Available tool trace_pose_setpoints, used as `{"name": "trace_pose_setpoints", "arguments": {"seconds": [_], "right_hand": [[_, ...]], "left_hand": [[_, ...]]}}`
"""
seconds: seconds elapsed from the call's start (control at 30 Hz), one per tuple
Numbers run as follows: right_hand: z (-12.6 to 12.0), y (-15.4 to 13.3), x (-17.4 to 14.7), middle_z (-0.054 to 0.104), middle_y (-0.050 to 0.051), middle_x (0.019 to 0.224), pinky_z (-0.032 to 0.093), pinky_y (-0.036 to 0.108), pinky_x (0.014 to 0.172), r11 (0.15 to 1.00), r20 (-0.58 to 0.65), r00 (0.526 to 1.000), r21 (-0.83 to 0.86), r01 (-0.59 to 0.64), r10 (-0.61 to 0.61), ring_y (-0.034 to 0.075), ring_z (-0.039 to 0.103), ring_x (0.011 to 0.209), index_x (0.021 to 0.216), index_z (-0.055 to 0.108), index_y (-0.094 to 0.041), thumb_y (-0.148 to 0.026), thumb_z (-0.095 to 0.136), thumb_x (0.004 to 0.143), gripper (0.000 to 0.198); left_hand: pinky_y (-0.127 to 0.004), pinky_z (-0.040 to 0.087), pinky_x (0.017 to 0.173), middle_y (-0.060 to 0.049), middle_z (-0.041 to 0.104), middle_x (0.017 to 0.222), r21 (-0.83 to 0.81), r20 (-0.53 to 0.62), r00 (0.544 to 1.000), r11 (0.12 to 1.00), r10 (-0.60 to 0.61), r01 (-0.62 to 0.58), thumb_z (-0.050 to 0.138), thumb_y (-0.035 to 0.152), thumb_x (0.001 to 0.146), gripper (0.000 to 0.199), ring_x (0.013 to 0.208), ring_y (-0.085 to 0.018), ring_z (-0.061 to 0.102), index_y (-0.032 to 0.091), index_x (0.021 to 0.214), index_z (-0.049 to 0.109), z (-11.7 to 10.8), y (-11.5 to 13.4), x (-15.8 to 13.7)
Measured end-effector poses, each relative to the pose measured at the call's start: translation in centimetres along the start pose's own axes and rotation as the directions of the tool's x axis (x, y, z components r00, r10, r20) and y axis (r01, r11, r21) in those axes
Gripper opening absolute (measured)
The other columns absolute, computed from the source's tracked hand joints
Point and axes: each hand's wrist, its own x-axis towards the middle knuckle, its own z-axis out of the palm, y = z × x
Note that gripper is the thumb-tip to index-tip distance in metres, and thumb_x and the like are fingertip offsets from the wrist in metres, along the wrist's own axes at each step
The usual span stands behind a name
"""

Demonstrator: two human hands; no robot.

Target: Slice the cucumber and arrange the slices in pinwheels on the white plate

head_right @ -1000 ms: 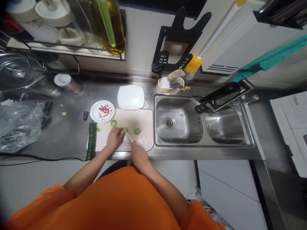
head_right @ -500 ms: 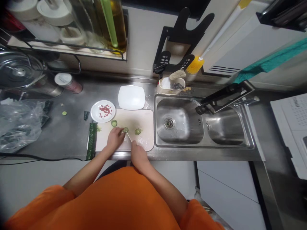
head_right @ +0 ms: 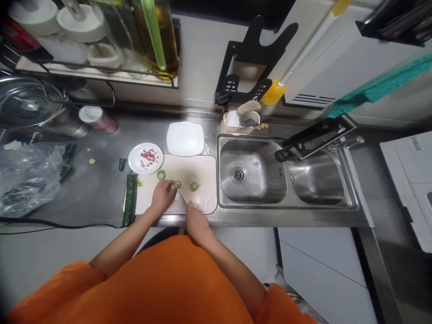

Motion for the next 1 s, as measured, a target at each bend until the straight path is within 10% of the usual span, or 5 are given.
{"name": "trace_pose_setpoints", "arguments": {"seconds": [0.27, 0.53, 0.83, 1.0], "right_hand": [[0.4, 1.8, -1.2, 0.064, 0.014, 0.096, 0.040, 0.031, 0.074, 0.995, 0.024, 0.999, 0.090, -0.030, 0.028, 0.025, 0.060, 0.097, 0.116, 0.041, -0.016, -0.010, 0.033, 0.088, 0.030], [0.8, 2.1, -1.2, 0.063, 0.013, 0.101, 0.039, 0.031, 0.073, 0.995, 0.071, 0.997, 0.093, -0.042, 0.035, 0.027, 0.059, 0.097, 0.123, 0.037, -0.015, -0.012, 0.052, 0.074, 0.051], [0.3, 1.7, -1.4, 0.064, 0.013, 0.099, 0.039, 0.030, 0.073, 0.994, 0.080, 0.996, 0.095, -0.053, 0.045, 0.025, 0.059, 0.097, 0.121, 0.039, -0.015, -0.005, 0.043, 0.078, 0.044], [0.4, 1.3, -1.3, 0.065, 0.015, 0.098, 0.042, 0.031, 0.072, 0.997, 0.043, 0.998, 0.067, -0.046, 0.044, 0.027, 0.061, 0.097, 0.119, 0.040, -0.014, -0.002, 0.040, 0.078, 0.042]], "left_hand": [[-0.026, 0.044, 0.070, 0.001, 0.063, 0.070, -0.121, 0.057, 0.989, 0.983, -0.134, 0.140, 0.057, 0.030, 0.077, 0.011, 0.068, -0.015, 0.057, 0.021, 0.079, 0.063, -1.2, 0.8, 0.5], [-0.025, 0.043, 0.068, 0.000, 0.065, 0.069, -0.235, -0.078, 0.886, 0.872, -0.457, 0.429, 0.060, 0.034, 0.072, 0.022, 0.065, -0.014, 0.058, 0.018, 0.085, 0.066, -4.8, -0.7, 2.7], [-0.033, 0.044, 0.080, -0.010, 0.066, 0.091, 0.081, -0.156, 0.974, 0.981, -0.164, 0.178, 0.052, 0.029, 0.079, 0.023, 0.086, -0.022, 0.059, 0.017, 0.092, 0.066, -4.6, -0.5, 2.7], [-0.030, 0.044, 0.084, -0.007, 0.067, 0.092, 0.029, 0.162, 0.984, 0.997, 0.069, -0.075, 0.058, 0.026, 0.076, 0.023, 0.089, -0.020, 0.059, 0.017, 0.094, 0.068, -2.4, 3.7, 4.5]]}}
